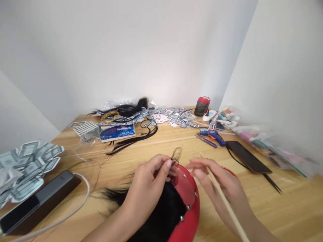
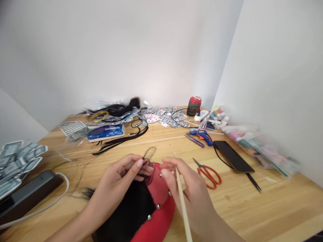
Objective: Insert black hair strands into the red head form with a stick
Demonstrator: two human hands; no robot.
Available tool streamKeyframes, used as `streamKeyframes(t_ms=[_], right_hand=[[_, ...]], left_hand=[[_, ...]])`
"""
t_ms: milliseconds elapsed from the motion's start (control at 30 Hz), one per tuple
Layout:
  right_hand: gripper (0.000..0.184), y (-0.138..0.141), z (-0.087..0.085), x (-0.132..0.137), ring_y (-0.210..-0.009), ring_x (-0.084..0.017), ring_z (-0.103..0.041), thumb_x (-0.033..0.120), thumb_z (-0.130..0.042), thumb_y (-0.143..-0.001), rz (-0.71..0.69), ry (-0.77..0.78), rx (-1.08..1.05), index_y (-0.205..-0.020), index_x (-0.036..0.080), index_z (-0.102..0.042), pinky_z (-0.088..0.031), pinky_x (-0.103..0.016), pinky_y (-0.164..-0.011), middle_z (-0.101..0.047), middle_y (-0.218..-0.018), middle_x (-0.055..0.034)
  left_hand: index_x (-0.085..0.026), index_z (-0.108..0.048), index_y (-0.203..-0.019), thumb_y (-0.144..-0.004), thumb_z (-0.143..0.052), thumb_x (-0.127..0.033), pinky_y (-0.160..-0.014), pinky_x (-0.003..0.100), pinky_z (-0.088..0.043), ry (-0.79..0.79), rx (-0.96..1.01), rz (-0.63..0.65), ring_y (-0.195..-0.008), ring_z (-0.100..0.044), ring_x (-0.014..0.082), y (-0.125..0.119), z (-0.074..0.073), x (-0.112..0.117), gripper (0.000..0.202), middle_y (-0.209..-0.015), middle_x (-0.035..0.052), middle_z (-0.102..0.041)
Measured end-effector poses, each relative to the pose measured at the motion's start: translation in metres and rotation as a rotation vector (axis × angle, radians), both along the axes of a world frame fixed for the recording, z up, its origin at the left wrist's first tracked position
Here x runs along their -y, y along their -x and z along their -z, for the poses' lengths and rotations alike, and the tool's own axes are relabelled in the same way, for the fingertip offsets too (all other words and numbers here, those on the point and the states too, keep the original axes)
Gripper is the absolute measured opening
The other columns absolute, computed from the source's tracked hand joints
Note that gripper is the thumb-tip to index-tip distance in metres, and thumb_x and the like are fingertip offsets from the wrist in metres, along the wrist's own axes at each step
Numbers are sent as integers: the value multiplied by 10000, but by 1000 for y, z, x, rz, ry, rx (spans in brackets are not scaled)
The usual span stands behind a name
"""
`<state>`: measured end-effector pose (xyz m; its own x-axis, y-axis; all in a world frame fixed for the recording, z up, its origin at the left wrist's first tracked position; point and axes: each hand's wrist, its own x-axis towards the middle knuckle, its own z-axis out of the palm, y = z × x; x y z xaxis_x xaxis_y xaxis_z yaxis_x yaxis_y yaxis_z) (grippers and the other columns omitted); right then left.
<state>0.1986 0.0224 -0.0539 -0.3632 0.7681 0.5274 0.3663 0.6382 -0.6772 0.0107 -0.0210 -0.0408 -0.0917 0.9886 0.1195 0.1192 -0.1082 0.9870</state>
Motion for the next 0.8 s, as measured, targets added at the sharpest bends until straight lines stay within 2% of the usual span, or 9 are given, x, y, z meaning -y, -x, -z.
streamKeyframes(t_ms=[33, 100, 200, 267, 367, 433, 533, 667, 800], right_hand=[[179, 7, -4, -3, -837, -208, -729, 332, -639, -928, -25, 126, -38, -1092, 260, -655, -593, -285, -722, -763, -975, -42], [250, 21, -11, -8, -915, -229, -721, 393, -715, -861, -126, 279, -103, -1056, 241, -679, -594, -312, -772, -754, -1038, -59], [176, 39, -17, -14, -994, -240, -701, 387, -714, -859, -245, 351, -248, -882, 213, -698, -562, -350, -881, -752, -1030, -76], [202, 45, -20, -16, -1031, -252, -690, 401, -711, -862, -284, 394, -311, -810, 207, -687, -532, -378, -941, -756, -1023, -88], [209, 48, -24, -17, -1070, -248, -668, 419, -695, -873, -367, 549, -379, -833, 216, -667, -497, -391, -983, -746, -1053, -77], [190, 48, -27, -18, -1050, -230, -654, 405, -692, -868, -439, 692, -449, -878, 219, -657, -502, -363, -941, -723, -1069, -66], [197, 45, -30, -23, -921, -188, -621, 386, -719, -833, -486, 835, -538, -888, 211, -649, -497, -282, -772, -691, -1012, -58], [242, 36, -30, -32, -762, -152, -541, 396, -758, -803, -503, 845, -536, -789, 205, -610, -420, -252, -666, -666, -855, -32], [292, 28, -26, -40, -614, -114, -411, 399, -750, -830, -507, 826, -465, -725, 188, -580, -352, -253, -624, -615, -745, 1]], left_hand=[[-191, -675, -915, -971, -525, -372, -734, 263, -537, -22, -10, -3, -763, -685, 167, 0, 0, 1, 242, -825, 32, -727], [-190, -700, -931, -969, -531, -370, -742, 268, -518, -58, -38, -1, -789, -665, 176, 1, -2, 2, 250, -823, 29, -715], [-187, -733, -919, -964, -529, -373, -725, 270, -503, -80, -47, 17, -796, -644, 189, 5, -5, 3, 280, -812, 30, -708], [-184, -740, -895, -954, -538, -367, -728, 273, -499, -104, -53, 6, -793, -651, 196, 9, -8, 4, 279, -816, 35, -720], [-183, -728, -879, -928, -569, -356, -783, 284, -491, -160, -81, -58, -841, -671, 211, 15, -12, 2, 240, -859, 46, -737], [-185, -708, -839, -910, -580, -363, -771, 285, -482, -184, -75, -94, -831, -656, 210, 20, -15, 0, 231, -844, 45, -721], [-189, -672, -706, -850, -635, -369, -736, 273, -441, -205, -43, -130, -786, -574, 193, 27, -20, -3, 233, -768, 21, -640], [-189, -655, -678, -804, -696, -378, -762, 264, -390, -175, 69, -129, -779, -508, 170, 38, -28, -2, 231, -741, -2, -591], [-171, -627, -690, -776, -740, -409, -772, 265, -430, -76, 276, -62, -797, -565, 168, 42, -33, 0, 277, -775, 28, -652]])
